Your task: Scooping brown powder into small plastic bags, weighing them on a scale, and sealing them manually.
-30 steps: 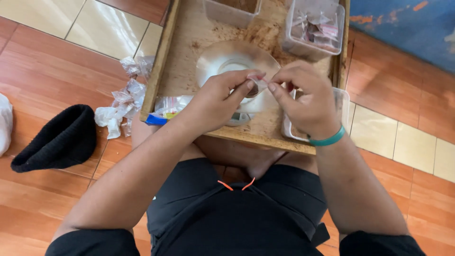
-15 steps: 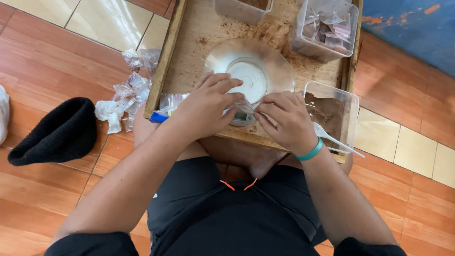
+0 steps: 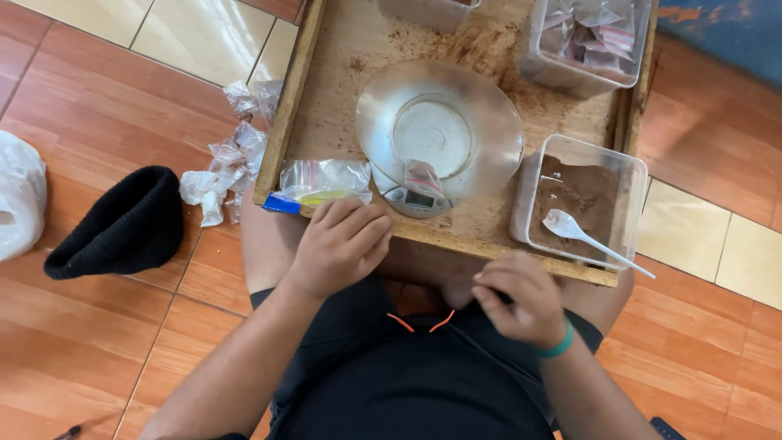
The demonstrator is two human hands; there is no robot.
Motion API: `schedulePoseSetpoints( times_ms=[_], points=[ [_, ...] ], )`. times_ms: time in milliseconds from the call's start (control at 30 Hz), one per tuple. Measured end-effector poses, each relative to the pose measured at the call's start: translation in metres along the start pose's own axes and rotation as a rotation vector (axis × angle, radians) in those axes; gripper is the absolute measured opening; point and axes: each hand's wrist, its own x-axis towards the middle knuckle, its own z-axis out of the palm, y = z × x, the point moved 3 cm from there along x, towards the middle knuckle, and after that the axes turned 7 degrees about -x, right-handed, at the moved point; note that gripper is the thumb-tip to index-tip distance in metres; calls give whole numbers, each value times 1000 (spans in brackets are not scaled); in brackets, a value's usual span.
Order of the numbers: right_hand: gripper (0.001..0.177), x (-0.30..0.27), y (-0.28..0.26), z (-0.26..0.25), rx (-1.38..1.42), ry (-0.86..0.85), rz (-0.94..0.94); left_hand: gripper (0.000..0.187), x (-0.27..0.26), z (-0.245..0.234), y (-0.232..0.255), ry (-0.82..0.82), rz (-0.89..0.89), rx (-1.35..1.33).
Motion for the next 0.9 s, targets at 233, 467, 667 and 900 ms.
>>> schedulePoseSetpoints(
  times_ms=[233, 467, 667, 900],
  points=[
    [8, -17, -18, 32, 139, -5, 82, 19, 11, 5, 11, -109, -4, 116],
    [7, -9, -12, 34, 143, -12, 96, 45, 16, 4, 7, -198, 28, 125],
    [6, 5, -18, 32, 179, 29, 47, 37, 8, 6, 5, -225, 68, 167],
    [7, 25, -18, 30, 90, 78, -51, 37, 8, 6, 3, -268, 67, 158]
  ],
)
